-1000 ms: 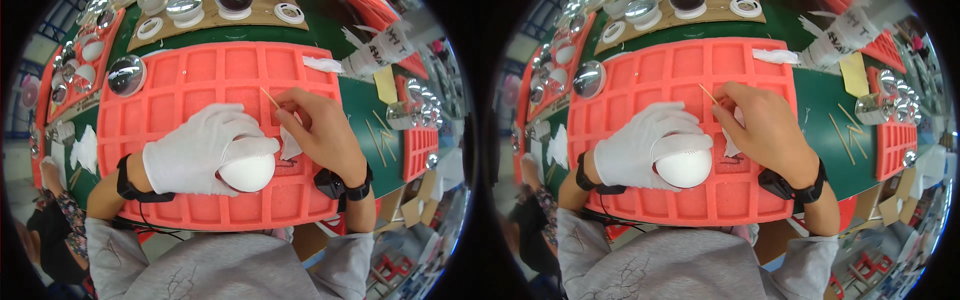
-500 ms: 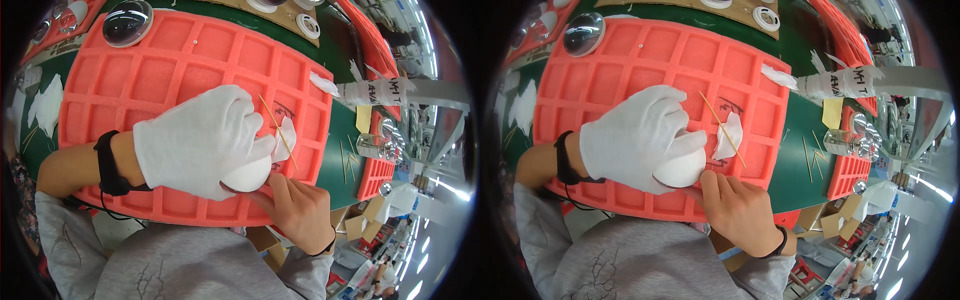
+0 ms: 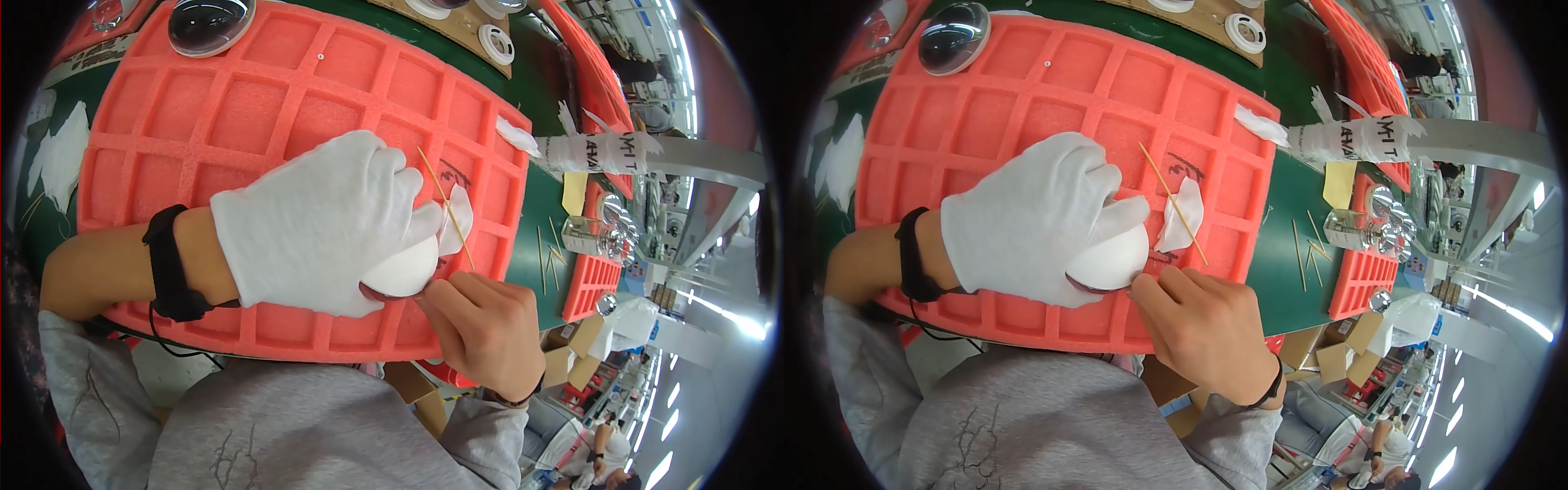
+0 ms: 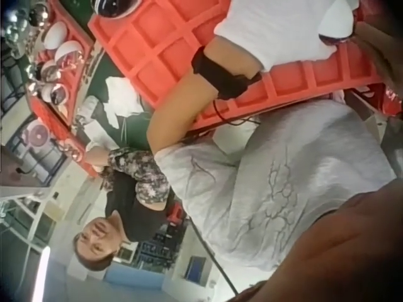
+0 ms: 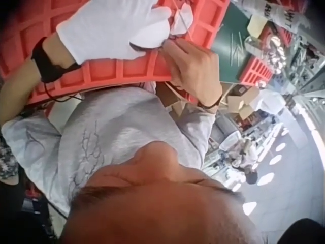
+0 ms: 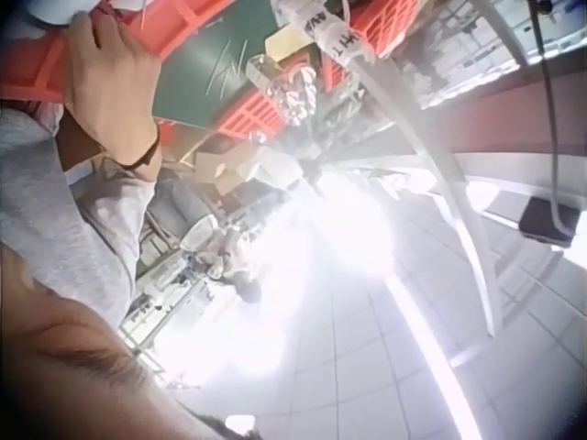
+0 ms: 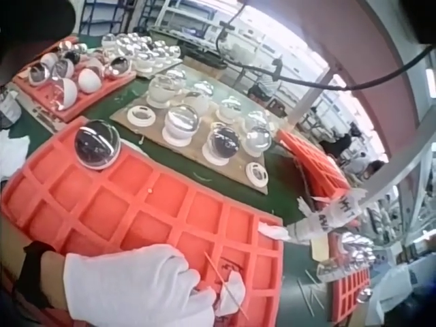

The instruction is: The person cleans a camera dome with a cloth and a toothpick, applies a substance to the edge with a stick, and then fits the dome into a housing. After assembling the components, the person places the finished unit into a red tray.

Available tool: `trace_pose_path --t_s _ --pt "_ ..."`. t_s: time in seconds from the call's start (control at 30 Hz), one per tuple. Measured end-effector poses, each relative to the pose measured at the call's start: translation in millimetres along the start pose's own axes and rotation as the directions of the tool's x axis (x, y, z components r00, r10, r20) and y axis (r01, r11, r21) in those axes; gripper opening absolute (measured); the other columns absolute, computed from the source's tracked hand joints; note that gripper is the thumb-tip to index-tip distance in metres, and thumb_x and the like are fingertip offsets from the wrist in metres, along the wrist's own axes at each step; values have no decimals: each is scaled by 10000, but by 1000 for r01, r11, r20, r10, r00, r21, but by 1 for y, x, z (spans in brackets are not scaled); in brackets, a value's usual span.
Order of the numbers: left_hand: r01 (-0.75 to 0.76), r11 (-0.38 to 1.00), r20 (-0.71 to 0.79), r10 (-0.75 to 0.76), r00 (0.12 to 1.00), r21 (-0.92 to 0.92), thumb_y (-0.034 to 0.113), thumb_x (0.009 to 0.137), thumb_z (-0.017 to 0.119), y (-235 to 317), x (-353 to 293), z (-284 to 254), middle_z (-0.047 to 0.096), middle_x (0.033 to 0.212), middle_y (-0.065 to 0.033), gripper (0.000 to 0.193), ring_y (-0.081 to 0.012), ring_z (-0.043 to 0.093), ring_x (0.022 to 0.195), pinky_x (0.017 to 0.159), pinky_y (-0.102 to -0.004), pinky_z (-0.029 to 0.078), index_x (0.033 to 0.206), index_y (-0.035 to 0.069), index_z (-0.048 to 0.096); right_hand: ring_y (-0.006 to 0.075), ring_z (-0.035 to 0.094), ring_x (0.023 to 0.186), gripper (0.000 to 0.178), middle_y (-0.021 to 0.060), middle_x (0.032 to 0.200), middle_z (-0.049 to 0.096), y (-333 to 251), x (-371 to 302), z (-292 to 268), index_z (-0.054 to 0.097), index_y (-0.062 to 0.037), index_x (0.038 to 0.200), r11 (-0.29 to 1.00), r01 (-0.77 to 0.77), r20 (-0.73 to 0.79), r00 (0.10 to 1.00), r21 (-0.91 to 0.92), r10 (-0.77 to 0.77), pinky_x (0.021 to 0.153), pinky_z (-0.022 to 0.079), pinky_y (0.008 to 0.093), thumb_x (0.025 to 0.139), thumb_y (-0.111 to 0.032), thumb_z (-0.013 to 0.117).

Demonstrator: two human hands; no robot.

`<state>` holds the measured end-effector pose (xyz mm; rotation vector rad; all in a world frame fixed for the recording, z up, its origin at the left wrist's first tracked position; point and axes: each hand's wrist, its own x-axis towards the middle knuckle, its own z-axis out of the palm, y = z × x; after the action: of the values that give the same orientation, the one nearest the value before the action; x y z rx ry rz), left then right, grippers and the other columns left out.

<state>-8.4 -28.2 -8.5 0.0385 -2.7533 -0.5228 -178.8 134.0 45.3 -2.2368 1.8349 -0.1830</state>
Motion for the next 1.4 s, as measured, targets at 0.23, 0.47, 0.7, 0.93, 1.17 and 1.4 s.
trace_pose_path --t_s 0.23,0.47,0.7,0.93,1.17,1.4 --pt "66 997 72 -62 995 -50 443 665 841 -2 -3 -3 588 910 -133 612 -313 583 880 807 -430 464 1079 48 622 232 456 452 129 68 561 492 10 4 -2 593 -6 706 902 -20 -6 1000 432 26 446 345 349 795 -6 688" --pt "139 974 137 -116 984 -176 444 665 863 -11 -6 -4 605 1016 -149 652 -335 597 941 849 -440 480 1134 57 626 111 385 429 191 16 497 428 6 8 -6 538 31 623 640 -306 121 941 705 317 440 267 306 756 -60 640" --pt "137 875 76 -115 990 -464 378 646 897 -21 -9 4 620 1120 -143 673 -354 610 1026 909 -457 497 1191 82 635 70 288 439 232 -22 494 385 -2 23 -12 460 -13 568 382 -429 265 872 818 411 437 179 292 764 -85 563" --pt "68 841 13 -72 997 -537 390 687 887 -27 -10 8 672 1066 -192 665 -372 649 1021 892 -462 529 1190 30 644 55 235 439 268 -39 487 324 -8 35 -17 368 -52 544 339 -444 287 860 830 423 434 137 294 758 -81 527" --pt "87 848 115 -30 993 -523 224 644 881 -28 -8 5 648 1135 -154 764 -369 624 1058 916 -466 521 1334 110 576 57 226 426 269 -44 480 312 -14 37 -24 354 -57 549 378 -470 285 846 797 450 427 128 293 758 -81 521" --pt "81 833 108 -26 994 -548 203 651 868 -30 -8 10 652 1127 -146 771 -372 625 1050 924 -466 518 1353 117 560 53 220 413 287 -49 479 303 -13 38 -30 328 -71 541 300 -516 352 815 802 461 413 124 289 757 -86 516"
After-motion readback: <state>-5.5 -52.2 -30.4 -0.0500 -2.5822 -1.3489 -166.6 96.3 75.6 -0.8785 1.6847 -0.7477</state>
